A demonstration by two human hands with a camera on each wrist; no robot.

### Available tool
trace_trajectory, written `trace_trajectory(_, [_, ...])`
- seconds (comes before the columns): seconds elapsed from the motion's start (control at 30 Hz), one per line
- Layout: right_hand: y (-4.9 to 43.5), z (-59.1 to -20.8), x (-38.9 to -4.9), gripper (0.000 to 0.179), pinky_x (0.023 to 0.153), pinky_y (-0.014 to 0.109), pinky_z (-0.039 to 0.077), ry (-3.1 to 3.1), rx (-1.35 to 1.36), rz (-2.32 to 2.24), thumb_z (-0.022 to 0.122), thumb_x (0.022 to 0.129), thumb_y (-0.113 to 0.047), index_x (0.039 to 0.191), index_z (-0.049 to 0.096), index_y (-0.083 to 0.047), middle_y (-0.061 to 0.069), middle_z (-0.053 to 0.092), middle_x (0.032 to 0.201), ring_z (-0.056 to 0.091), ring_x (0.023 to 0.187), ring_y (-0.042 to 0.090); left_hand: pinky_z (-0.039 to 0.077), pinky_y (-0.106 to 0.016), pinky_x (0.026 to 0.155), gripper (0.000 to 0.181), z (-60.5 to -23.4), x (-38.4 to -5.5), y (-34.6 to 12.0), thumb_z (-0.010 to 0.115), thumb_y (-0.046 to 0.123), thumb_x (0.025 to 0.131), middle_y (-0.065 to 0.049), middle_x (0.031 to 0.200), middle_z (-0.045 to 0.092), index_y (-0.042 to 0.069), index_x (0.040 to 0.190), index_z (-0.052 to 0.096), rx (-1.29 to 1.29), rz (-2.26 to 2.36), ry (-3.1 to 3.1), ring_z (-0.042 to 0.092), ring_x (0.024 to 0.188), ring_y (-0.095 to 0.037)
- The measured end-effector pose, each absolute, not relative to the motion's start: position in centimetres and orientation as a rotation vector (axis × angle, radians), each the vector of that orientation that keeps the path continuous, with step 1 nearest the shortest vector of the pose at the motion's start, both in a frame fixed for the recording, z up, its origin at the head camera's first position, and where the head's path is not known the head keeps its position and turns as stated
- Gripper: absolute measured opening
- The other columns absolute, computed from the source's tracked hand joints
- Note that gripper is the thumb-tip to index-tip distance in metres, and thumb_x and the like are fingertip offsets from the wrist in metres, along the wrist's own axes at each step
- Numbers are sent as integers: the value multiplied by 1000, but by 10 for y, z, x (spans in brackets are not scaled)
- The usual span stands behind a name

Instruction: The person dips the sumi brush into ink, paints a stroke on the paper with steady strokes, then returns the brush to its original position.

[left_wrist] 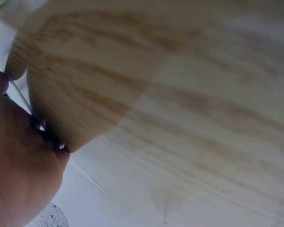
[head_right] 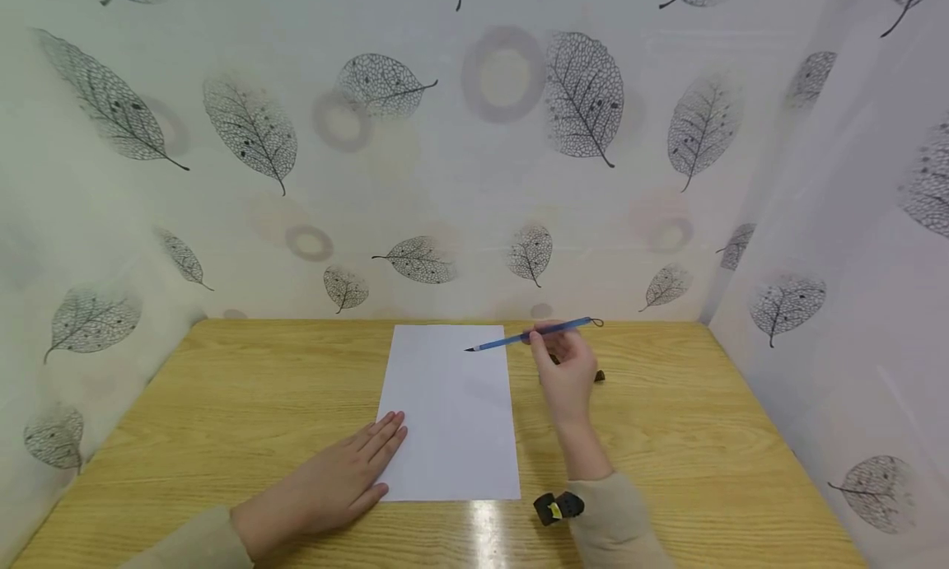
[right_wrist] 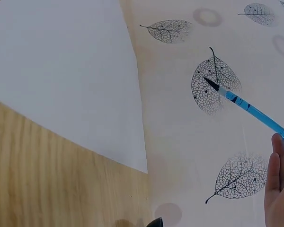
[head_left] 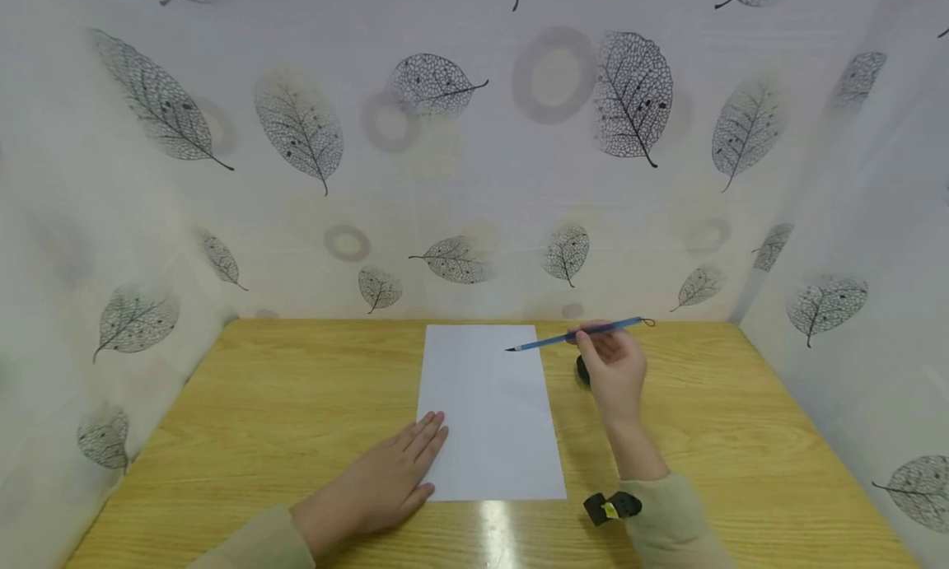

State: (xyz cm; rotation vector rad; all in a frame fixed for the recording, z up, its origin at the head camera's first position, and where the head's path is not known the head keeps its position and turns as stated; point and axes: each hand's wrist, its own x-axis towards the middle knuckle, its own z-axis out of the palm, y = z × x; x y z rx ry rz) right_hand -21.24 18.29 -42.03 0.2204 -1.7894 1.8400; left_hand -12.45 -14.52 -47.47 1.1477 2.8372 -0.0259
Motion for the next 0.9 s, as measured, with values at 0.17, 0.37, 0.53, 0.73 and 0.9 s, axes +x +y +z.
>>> trace_trajectory(0.17, [174, -427, -213, 10, 81, 15, 63, -1878, 208, 1789, 69, 96, 11, 103, 67, 18, 0, 81, 93, 76, 84, -2, 34, -46, 131, 67, -475, -125, -145, 42, 41, 113, -19, 175, 27, -1, 164, 33, 1137, -26, 2831, 29, 163, -33])
trace_trajectory(0.37, [163, -433, -212, 10, 81, 14, 62, -1937, 231, 1785, 70, 95, 11, 104, 68, 16, 36, 74, 104, 75, 85, -4, 34, -45, 131, 68, -475, -126, -144, 43, 41, 112, -19, 176, 26, -1, 165, 33, 1120, -13, 2820, 28, 163, -32])
trace_trajectory(0.53, [158, -437, -214, 11, 78, 13, 61, -1940, 236, 1813, 71, 93, 13, 103, 69, 16, 38, 74, 104, 75, 82, -4, 33, -44, 132, 68, -476, -126, -144, 42, 41, 112, -18, 176, 24, 0, 166, 31, 1111, -18, 2812, 26, 164, -31])
trace_trajectory(0.73, [151, -443, -216, 10, 76, 12, 59, -1957, 255, 1783, 73, 94, 9, 103, 70, 13, 35, 76, 102, 74, 81, -4, 36, -45, 130, 67, -477, -126, -145, 43, 40, 112, -19, 175, 28, -1, 164, 34, 1147, -20, 2835, 30, 163, -33])
trace_trajectory(0.9, [145, -449, -218, 9, 74, 12, 58, -1967, 256, 1781, 75, 93, 7, 101, 71, 10, 32, 78, 99, 75, 79, -2, 34, -45, 131, 68, -476, -126, -145, 42, 41, 112, -19, 176, 26, -1, 165, 33, 1126, -21, 2822, 28, 163, -32])
